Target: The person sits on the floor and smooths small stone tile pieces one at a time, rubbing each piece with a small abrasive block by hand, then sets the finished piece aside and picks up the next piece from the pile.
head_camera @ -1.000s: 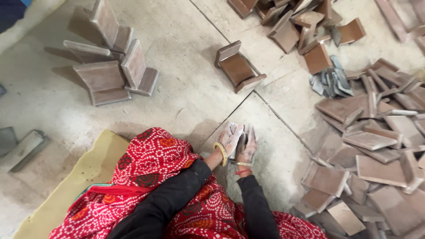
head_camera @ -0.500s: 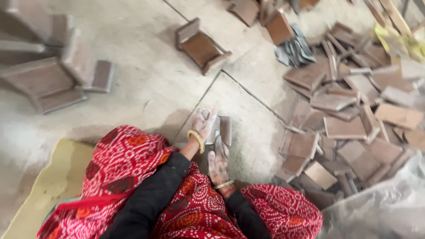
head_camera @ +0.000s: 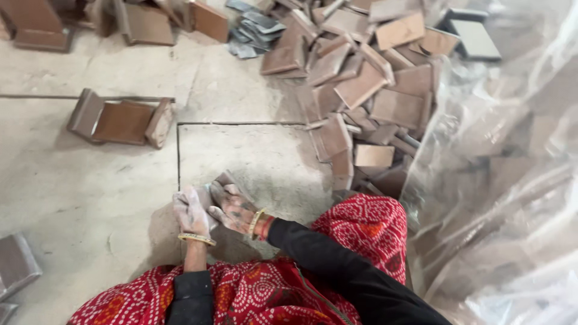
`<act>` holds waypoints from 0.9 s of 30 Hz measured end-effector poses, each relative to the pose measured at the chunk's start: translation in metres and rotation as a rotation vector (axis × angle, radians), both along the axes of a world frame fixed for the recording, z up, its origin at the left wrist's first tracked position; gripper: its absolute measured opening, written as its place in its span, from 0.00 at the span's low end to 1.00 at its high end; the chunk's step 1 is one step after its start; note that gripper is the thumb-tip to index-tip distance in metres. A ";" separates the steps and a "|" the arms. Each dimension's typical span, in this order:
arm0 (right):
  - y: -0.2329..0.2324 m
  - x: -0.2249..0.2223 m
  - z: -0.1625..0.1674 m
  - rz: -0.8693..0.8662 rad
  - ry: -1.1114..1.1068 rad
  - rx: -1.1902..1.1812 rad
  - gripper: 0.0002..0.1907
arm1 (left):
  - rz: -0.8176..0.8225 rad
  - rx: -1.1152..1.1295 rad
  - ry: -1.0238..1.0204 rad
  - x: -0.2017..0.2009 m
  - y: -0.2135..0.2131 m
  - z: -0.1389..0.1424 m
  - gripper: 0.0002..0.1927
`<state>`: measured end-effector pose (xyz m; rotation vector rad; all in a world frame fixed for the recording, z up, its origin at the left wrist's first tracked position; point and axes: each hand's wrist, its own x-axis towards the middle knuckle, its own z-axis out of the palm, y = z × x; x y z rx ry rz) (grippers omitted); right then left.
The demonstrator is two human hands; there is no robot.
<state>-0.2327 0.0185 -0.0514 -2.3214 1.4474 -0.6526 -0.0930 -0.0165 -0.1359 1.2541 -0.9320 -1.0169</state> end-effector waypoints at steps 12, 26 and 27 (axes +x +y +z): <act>0.076 -0.017 -0.016 -0.070 -0.136 0.176 0.35 | -0.018 0.077 0.014 0.003 0.003 0.006 0.17; -0.014 0.038 -0.021 -0.050 -0.306 -0.099 0.22 | -0.246 -0.007 0.790 0.006 -0.012 -0.004 0.35; 0.004 0.042 -0.019 -0.075 -0.395 -0.064 0.21 | -0.441 -0.234 1.127 0.008 -0.008 -0.006 0.36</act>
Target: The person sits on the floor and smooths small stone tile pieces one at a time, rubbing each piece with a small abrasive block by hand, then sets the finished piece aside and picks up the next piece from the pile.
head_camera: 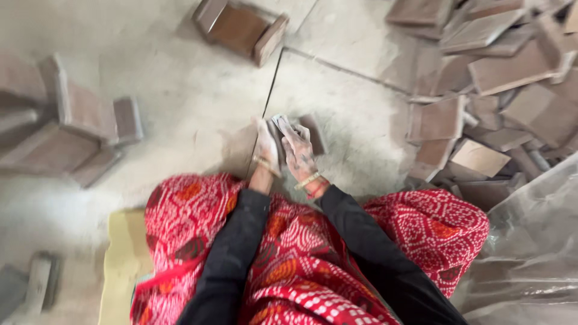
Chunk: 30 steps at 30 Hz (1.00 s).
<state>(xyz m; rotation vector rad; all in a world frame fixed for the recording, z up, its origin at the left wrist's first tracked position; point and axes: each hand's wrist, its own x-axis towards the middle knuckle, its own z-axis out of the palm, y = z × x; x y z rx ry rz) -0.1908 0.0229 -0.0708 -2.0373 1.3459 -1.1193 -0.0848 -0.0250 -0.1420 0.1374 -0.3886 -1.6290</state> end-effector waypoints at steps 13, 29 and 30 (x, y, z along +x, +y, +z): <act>0.042 -0.006 0.009 0.087 0.108 0.226 0.25 | 0.045 0.410 -0.311 0.004 0.019 0.028 0.44; -0.016 -0.042 -0.022 -0.161 -0.068 0.317 0.20 | -0.184 0.125 -0.559 -0.002 0.023 0.035 0.25; -0.008 -0.042 -0.014 -0.250 -0.150 0.473 0.21 | -0.109 0.088 -0.787 0.003 0.025 0.044 0.25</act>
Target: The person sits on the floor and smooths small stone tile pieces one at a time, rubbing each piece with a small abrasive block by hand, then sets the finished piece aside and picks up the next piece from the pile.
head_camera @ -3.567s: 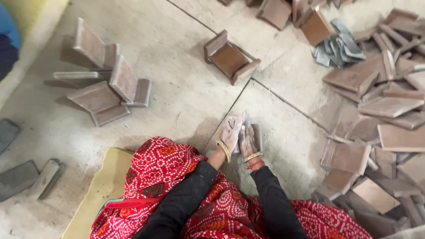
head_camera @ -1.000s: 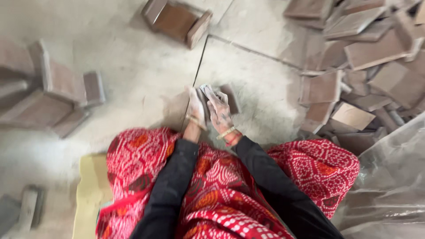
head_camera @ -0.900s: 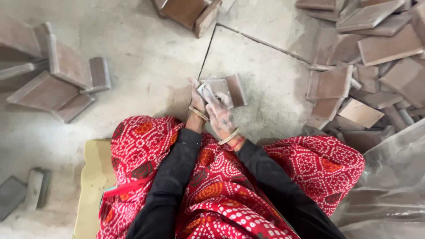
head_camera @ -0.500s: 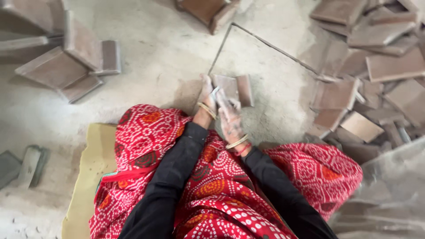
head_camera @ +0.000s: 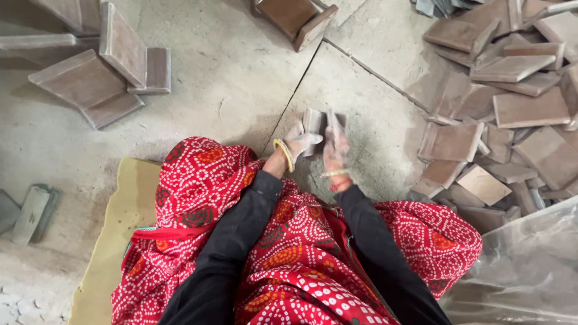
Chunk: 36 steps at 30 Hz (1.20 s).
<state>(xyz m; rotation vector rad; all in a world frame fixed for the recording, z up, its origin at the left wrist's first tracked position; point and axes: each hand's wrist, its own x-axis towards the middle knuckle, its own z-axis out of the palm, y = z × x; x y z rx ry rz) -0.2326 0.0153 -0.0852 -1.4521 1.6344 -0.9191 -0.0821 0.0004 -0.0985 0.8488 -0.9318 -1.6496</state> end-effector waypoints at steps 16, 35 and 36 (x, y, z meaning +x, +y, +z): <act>0.016 -0.004 0.063 0.239 0.441 -0.605 0.23 | 0.161 -0.271 -0.490 0.022 -0.010 0.019 0.23; -0.003 -0.083 -0.031 0.338 0.709 -0.601 0.23 | 0.119 -0.475 -0.613 -0.006 -0.039 -0.028 0.35; -0.007 -0.077 -0.034 0.330 0.700 -0.551 0.22 | 0.072 -0.450 -0.628 -0.008 -0.038 -0.028 0.33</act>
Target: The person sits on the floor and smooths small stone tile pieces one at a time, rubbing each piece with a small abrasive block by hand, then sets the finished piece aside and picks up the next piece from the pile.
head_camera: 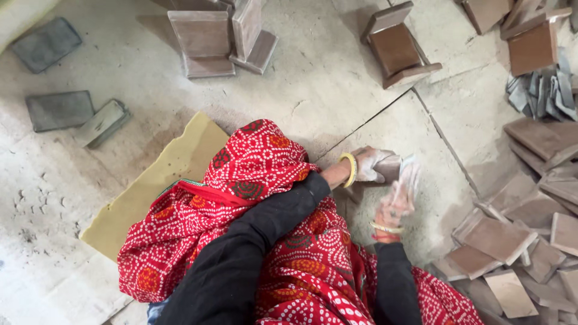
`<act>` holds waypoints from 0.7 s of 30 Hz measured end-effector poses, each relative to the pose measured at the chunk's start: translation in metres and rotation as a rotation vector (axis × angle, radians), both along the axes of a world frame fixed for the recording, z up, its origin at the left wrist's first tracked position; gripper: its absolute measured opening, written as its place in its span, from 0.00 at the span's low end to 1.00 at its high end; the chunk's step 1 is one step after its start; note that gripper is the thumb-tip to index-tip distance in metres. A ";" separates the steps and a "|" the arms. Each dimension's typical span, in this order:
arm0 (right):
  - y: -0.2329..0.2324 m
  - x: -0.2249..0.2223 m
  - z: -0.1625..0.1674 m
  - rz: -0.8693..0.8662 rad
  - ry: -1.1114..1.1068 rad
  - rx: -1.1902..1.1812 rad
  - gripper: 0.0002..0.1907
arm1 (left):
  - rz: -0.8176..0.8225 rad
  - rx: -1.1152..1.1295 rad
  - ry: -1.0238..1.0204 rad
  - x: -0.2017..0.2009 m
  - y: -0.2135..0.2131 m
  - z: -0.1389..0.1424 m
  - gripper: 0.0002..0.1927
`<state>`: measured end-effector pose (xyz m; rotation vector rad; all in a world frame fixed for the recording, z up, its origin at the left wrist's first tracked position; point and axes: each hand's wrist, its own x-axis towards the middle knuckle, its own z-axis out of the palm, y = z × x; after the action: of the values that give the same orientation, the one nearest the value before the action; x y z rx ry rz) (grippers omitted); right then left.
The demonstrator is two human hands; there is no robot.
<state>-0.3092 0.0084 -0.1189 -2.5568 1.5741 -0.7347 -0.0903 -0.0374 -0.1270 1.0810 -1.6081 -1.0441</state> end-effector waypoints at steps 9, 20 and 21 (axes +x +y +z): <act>0.001 -0.009 -0.003 -0.095 -0.135 0.072 0.19 | -0.128 0.333 0.171 0.014 0.017 0.021 0.20; 0.031 0.013 0.046 -0.050 -0.598 0.075 0.14 | -0.124 0.194 0.315 0.020 0.032 0.052 0.17; 0.031 0.020 0.054 -0.087 -0.555 0.088 0.15 | -0.118 0.227 0.327 0.020 0.032 0.052 0.16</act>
<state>-0.2896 0.0390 -0.0648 -1.9834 1.4834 -1.2186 -0.0699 -0.0056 -0.0749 0.9114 -1.3239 -1.4300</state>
